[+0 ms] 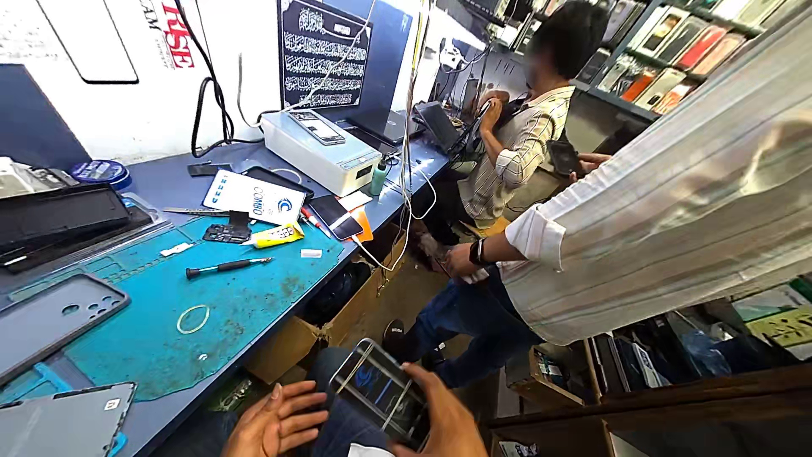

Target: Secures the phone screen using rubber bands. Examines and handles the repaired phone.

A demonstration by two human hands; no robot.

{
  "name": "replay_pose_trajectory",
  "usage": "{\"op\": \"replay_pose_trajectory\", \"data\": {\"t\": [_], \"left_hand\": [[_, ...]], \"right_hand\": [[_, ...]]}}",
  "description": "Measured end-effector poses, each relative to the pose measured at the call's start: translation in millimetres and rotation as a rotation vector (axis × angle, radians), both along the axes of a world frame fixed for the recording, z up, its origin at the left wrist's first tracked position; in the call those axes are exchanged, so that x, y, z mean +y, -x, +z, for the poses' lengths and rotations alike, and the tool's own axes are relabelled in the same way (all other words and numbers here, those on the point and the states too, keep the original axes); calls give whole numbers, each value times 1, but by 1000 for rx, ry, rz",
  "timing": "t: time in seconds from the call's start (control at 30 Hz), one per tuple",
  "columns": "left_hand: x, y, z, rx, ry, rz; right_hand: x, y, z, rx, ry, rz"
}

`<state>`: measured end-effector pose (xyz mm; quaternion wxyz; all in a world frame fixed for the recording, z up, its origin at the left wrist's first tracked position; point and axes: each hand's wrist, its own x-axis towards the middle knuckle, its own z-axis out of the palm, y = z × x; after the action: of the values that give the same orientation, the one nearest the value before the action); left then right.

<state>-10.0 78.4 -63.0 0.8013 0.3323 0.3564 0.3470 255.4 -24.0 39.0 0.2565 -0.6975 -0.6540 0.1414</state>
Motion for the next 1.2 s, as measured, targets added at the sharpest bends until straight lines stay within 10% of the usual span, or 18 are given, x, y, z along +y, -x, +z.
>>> {"op": "replay_pose_trajectory", "data": {"t": [0.23,1.2], "left_hand": [[-6,37,-125,451,145,253],[-5,26,-134,625,16,123]], "right_hand": [[19,-29,14,-100,-289,-156],[22,-44,2,-180,-284,-244]]}}
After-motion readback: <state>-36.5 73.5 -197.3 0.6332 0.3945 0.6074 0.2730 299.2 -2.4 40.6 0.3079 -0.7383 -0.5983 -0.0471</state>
